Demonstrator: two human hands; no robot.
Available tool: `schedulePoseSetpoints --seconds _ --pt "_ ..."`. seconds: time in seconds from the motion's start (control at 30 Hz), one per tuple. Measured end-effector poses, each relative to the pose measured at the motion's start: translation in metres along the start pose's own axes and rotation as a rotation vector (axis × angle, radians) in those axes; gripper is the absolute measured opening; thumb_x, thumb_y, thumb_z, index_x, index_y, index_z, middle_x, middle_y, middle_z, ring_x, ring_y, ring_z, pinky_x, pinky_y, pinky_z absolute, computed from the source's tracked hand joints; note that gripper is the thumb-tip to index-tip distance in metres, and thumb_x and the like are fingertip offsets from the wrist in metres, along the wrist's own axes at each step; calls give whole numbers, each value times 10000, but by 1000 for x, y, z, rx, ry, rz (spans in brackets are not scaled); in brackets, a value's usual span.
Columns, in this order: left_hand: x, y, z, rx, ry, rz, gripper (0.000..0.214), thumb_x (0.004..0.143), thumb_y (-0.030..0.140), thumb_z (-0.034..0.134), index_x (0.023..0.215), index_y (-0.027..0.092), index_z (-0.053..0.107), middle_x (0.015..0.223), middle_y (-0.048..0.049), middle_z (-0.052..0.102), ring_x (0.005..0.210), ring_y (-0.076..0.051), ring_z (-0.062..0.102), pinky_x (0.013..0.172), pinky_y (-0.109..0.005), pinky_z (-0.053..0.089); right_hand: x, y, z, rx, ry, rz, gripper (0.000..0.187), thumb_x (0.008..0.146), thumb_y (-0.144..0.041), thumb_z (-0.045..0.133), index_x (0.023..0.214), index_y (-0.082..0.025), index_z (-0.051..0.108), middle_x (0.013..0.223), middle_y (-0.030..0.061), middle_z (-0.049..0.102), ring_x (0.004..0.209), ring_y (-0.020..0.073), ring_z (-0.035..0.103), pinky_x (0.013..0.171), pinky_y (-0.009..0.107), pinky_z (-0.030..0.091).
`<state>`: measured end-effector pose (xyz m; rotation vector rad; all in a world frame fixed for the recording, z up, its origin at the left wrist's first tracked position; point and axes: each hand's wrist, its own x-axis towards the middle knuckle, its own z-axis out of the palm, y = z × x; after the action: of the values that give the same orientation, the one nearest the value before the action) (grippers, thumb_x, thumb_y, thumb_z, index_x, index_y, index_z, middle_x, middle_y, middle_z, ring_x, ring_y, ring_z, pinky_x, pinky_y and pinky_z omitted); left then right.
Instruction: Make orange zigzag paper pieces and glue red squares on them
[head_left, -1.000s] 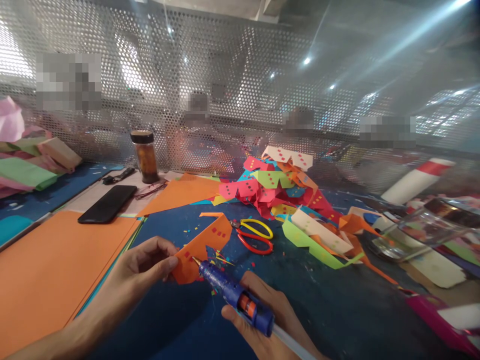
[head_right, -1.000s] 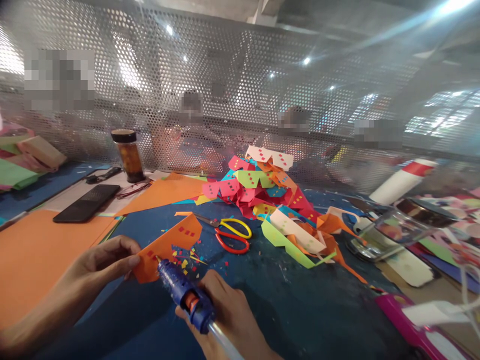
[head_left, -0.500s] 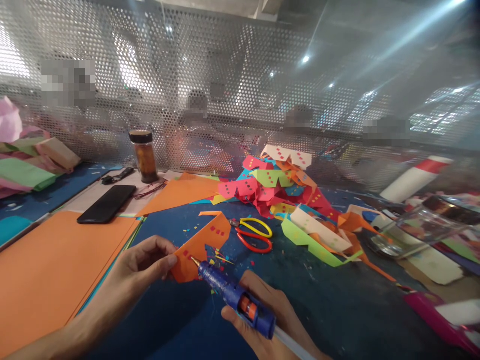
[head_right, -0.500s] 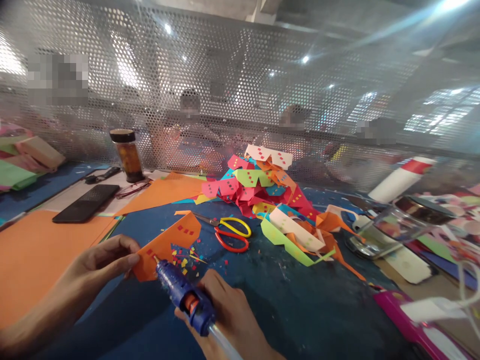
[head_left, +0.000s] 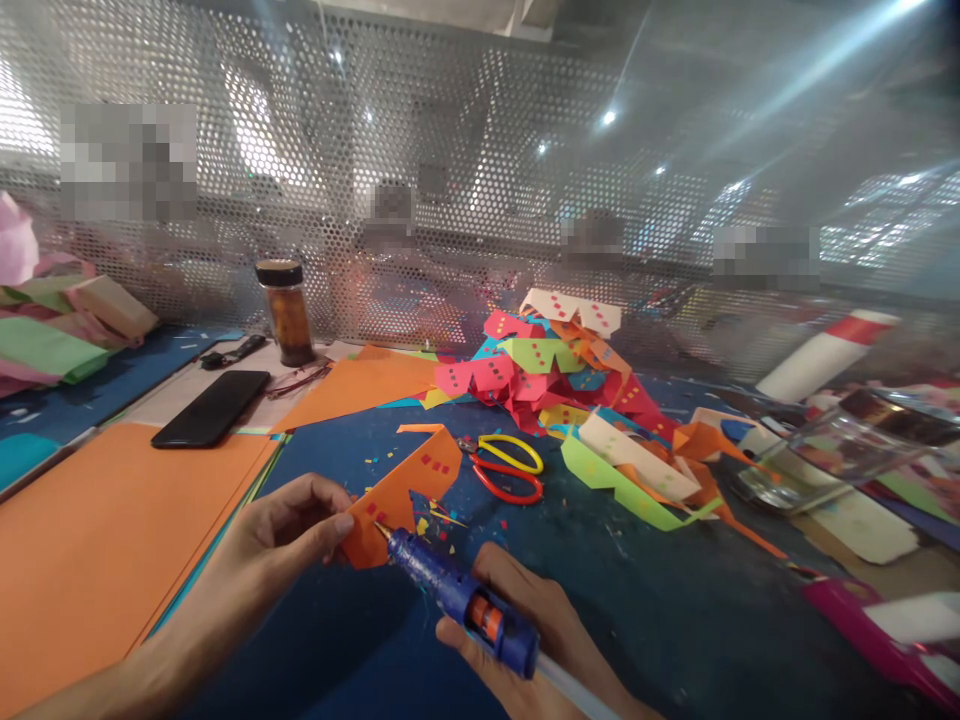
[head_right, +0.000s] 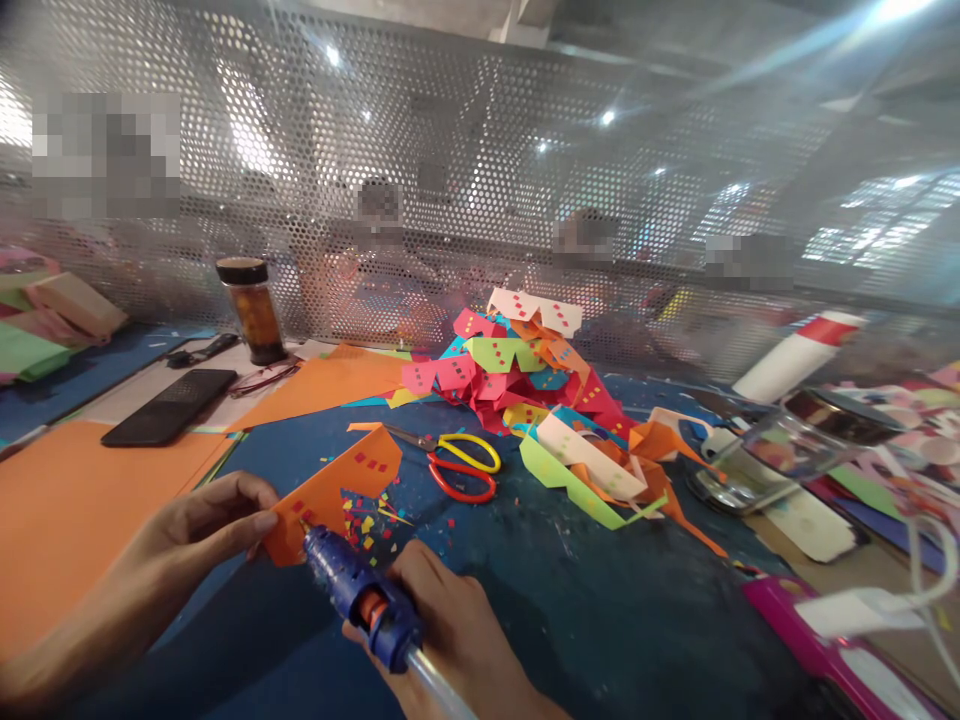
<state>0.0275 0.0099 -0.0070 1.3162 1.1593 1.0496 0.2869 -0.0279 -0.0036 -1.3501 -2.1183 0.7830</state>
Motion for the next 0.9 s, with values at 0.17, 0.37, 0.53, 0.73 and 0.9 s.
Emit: schedulePoseSetpoints --seconds 0.17,0.37,0.53,0.73,0.9 --pt "-2 0 1 -19 9 -5 251 816 470 734 774 225 695 668 10 667 629 -149 593 590 -243 466 0 1 0 8 -1 13 288 902 -393 635 771 -241 428 709 -34 561 584 126 542 545 247 377" --pt "0 -1 1 -13 22 -9 269 804 482 740 765 220 694 662 14 660 622 -146 584 583 -238 461 0 -1 0 27 13 4 303 914 -403 620 759 -237 418 720 -34 566 569 112 532 525 242 357" --pt "0 2 3 -5 29 -14 267 804 479 736 765 218 693 659 12 650 638 -157 584 599 -252 463 -1 -2 -1 32 35 -11 255 923 -396 613 801 -233 459 755 -25 591 581 111 549 536 245 377" --pt "-3 5 6 -18 88 -19 253 797 455 737 745 213 687 628 15 622 618 -153 560 593 -255 436 -1 -3 -3 3 54 -24 239 958 -444 568 878 -223 528 808 2 635 645 133 612 566 256 420" --pt "0 -3 1 14 46 1 280 800 488 729 757 214 697 644 -1 650 621 -165 577 590 -265 459 -1 -2 -3 -18 55 -25 253 956 -451 567 857 -222 530 806 7 639 605 123 588 538 252 409"
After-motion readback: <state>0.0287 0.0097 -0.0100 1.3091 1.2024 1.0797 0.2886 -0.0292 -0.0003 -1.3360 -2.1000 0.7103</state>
